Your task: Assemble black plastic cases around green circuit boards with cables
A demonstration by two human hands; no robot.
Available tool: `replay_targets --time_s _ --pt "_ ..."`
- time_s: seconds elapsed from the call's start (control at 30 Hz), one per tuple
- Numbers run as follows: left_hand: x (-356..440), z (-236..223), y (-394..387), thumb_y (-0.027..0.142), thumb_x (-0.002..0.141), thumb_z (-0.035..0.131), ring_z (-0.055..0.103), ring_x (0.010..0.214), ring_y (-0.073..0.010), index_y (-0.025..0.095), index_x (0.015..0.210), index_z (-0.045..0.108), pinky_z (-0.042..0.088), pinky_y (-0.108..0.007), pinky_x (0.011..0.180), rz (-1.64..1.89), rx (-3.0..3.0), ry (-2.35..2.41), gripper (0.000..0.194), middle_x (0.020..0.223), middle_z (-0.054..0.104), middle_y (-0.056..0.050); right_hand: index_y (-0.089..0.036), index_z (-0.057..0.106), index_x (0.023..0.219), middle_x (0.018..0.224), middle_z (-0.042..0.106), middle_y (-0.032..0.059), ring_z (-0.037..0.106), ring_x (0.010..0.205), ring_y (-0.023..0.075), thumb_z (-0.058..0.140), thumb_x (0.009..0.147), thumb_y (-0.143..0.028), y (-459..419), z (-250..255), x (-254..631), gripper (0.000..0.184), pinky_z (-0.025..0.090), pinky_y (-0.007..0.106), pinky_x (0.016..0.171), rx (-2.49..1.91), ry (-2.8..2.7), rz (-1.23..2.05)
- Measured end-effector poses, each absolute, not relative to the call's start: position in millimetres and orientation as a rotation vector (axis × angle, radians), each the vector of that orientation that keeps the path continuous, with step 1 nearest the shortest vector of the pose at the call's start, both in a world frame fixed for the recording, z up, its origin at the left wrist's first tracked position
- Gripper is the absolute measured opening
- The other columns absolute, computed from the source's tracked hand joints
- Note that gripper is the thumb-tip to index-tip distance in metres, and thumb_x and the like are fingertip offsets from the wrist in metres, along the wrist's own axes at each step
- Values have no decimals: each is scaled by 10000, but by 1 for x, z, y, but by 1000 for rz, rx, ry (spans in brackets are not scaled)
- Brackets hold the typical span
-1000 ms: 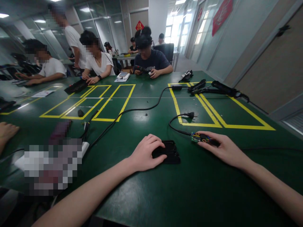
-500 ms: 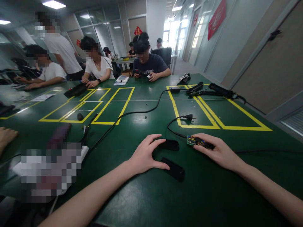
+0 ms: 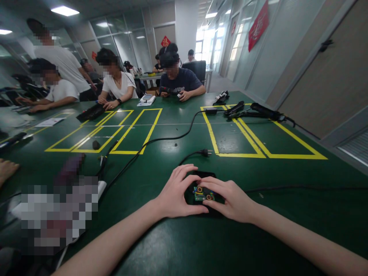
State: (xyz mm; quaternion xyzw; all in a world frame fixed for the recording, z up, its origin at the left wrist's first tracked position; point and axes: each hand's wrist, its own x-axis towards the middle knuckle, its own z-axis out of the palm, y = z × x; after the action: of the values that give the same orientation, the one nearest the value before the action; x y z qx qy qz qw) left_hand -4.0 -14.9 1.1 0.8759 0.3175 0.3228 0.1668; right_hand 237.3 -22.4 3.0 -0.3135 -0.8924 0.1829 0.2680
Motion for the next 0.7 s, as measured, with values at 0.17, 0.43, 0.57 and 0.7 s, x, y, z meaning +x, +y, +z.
replay_targets --time_s 0.17,0.43,0.57,0.7 --pt "-5 -1 -15 418 891 761 676 951 -231 192 950 639 555 -361 857 941 2428 1029 264 1006 704 -82 -210 686 1177 1191 754 119 765 1040 235 612 977 -287 -21 -2 242 226 630 331 870 -923 -2290 447" --pt "-21 6 -4 473 1008 595 616 564 -135 196 811 654 422 -234 573 643 2598 1084 344 629 640 15 -239 661 1332 1267 732 117 781 958 243 680 899 -307 -17 -9 258 438 648 348 803 -983 -2388 337" --pt "-25 9 -4 442 1045 550 627 545 -133 197 805 661 400 -227 542 587 2622 1068 361 614 640 16 -235 644 1364 1266 726 124 775 925 246 719 861 -356 -20 -10 258 523 643 347 771 -1011 -2419 314" --pt "-23 6 -5 407 1054 543 697 641 -151 205 1041 696 466 -225 597 565 2609 1031 253 762 737 -5 -224 638 1363 1256 723 121 774 884 232 685 869 -314 -22 -5 254 505 636 337 748 -1034 -2440 319"
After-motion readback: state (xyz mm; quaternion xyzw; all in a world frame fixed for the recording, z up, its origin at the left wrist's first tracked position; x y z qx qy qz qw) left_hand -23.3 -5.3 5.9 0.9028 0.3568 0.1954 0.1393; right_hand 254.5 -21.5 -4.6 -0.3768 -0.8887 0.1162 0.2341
